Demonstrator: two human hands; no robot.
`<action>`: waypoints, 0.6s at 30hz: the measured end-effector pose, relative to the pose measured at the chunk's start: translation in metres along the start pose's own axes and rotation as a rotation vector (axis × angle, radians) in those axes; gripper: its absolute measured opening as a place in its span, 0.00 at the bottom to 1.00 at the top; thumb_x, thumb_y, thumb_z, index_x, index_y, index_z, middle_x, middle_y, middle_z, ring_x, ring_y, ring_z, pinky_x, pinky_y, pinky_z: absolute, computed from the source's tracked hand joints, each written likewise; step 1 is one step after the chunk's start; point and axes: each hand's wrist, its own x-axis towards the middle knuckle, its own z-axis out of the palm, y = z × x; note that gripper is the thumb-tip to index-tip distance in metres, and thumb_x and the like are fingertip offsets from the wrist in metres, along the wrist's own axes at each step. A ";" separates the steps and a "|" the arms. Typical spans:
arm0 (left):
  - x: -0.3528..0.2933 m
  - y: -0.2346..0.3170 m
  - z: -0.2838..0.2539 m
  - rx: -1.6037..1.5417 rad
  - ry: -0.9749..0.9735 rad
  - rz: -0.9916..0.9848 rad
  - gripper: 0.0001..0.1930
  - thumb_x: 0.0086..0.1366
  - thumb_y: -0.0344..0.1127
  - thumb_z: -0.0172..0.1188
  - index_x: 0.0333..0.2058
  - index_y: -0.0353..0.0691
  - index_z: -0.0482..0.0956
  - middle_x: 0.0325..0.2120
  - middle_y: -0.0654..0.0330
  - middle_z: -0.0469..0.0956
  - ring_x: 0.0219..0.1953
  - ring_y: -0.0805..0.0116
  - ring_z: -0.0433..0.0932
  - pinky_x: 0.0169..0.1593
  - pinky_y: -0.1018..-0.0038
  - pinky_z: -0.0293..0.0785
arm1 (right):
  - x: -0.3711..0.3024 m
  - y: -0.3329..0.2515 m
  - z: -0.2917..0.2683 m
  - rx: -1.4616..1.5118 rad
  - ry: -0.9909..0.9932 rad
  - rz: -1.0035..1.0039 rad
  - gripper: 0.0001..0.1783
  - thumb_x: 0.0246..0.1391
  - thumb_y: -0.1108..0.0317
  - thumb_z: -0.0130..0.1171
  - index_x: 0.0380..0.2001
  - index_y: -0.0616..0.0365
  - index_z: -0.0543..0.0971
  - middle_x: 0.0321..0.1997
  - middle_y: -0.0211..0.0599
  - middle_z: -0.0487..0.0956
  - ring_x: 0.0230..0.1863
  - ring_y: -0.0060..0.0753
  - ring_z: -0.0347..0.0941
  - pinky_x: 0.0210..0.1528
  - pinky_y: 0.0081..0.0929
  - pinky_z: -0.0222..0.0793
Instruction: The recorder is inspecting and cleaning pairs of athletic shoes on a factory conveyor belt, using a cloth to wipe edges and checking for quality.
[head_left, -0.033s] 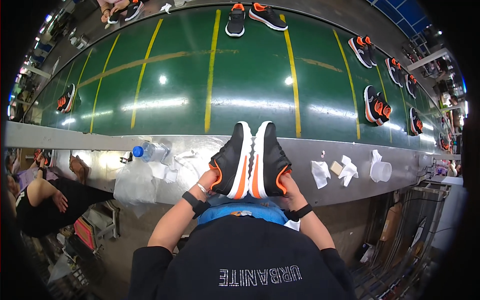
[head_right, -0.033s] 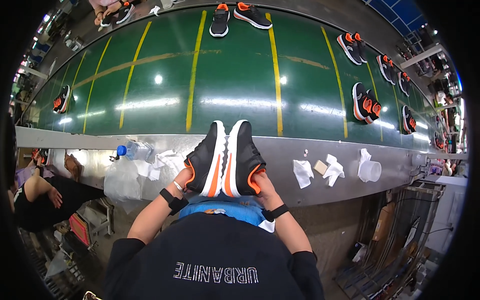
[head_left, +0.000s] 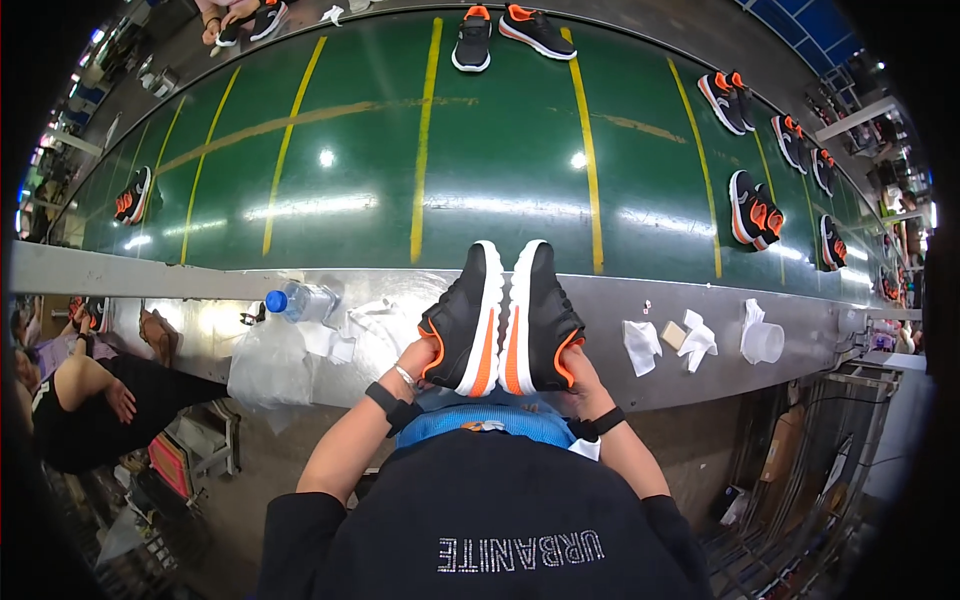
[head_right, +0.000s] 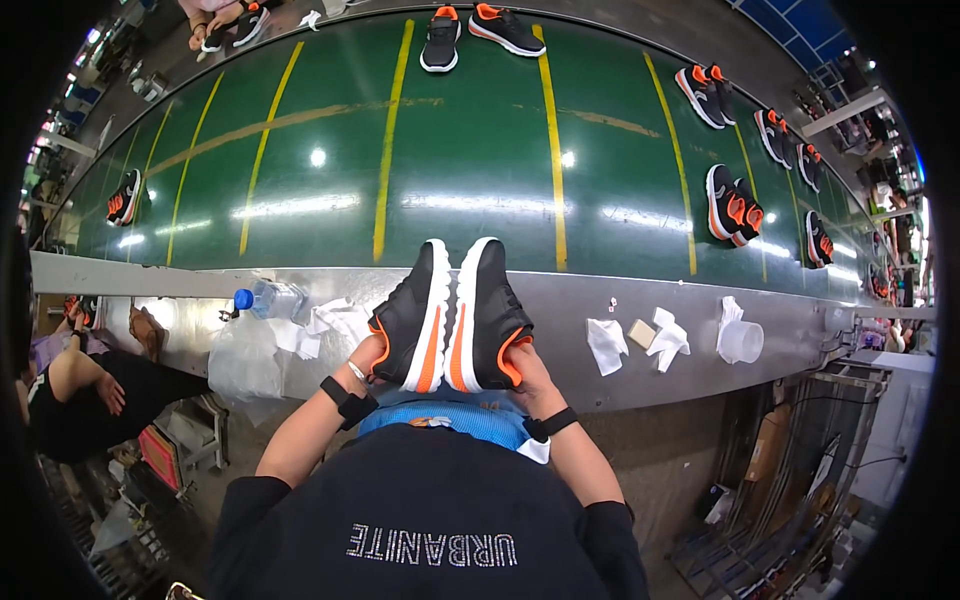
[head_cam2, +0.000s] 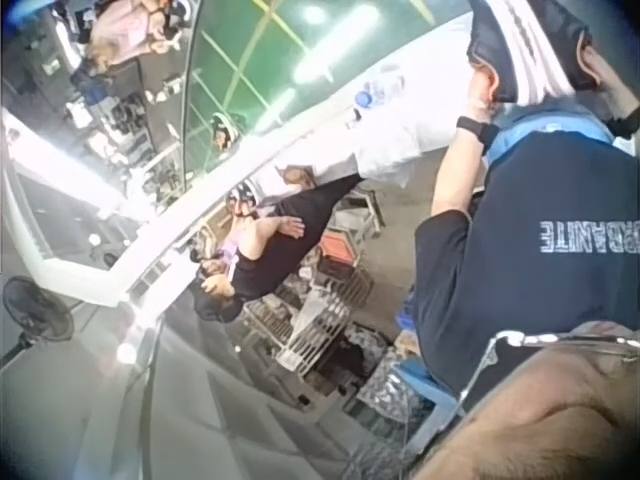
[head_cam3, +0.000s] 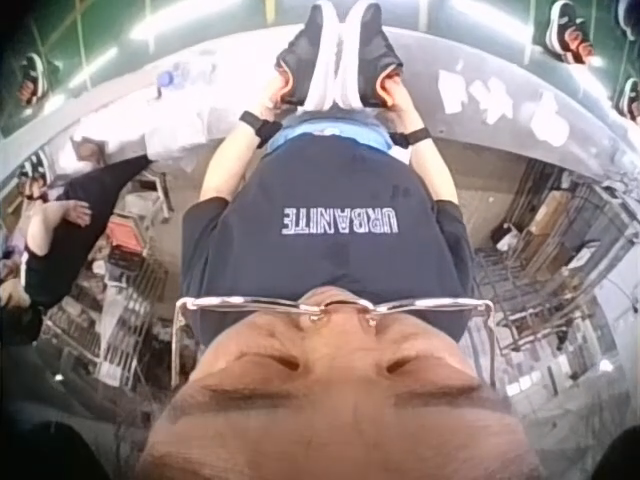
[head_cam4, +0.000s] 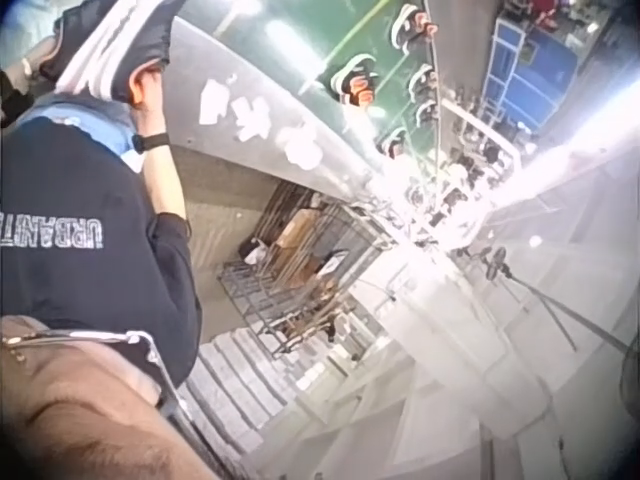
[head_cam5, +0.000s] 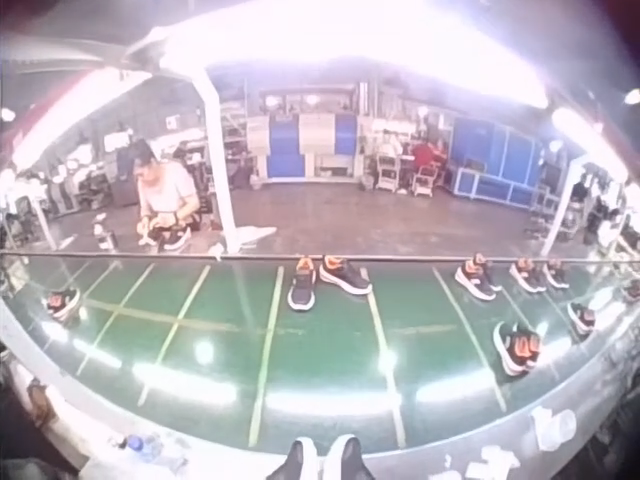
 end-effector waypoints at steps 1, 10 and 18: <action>-0.002 0.001 0.009 0.034 0.001 0.037 0.14 0.59 0.36 0.42 0.25 0.34 0.75 0.09 0.60 0.70 0.04 0.73 0.63 0.05 0.80 0.54 | 0.002 0.003 -0.006 0.026 -0.015 -0.007 0.15 0.50 0.71 0.45 0.42 0.64 0.70 0.41 0.39 0.75 0.39 0.30 0.73 0.41 0.23 0.70; 0.000 -0.008 0.012 -0.103 -0.021 0.106 0.16 0.62 0.38 0.41 0.27 0.35 0.76 0.12 0.61 0.73 0.04 0.76 0.64 0.04 0.82 0.54 | 0.001 0.008 -0.010 0.108 -0.081 0.008 0.14 0.50 0.73 0.46 0.41 0.65 0.71 0.40 0.40 0.75 0.38 0.30 0.74 0.40 0.23 0.70; -0.027 0.011 0.032 -0.224 -0.121 0.136 0.12 0.62 0.31 0.42 0.38 0.32 0.73 0.29 0.54 0.77 0.22 0.71 0.78 0.21 0.80 0.74 | 0.005 0.011 -0.016 0.001 -0.113 0.025 0.16 0.48 0.75 0.45 0.43 0.64 0.70 0.41 0.40 0.74 0.40 0.30 0.73 0.42 0.21 0.69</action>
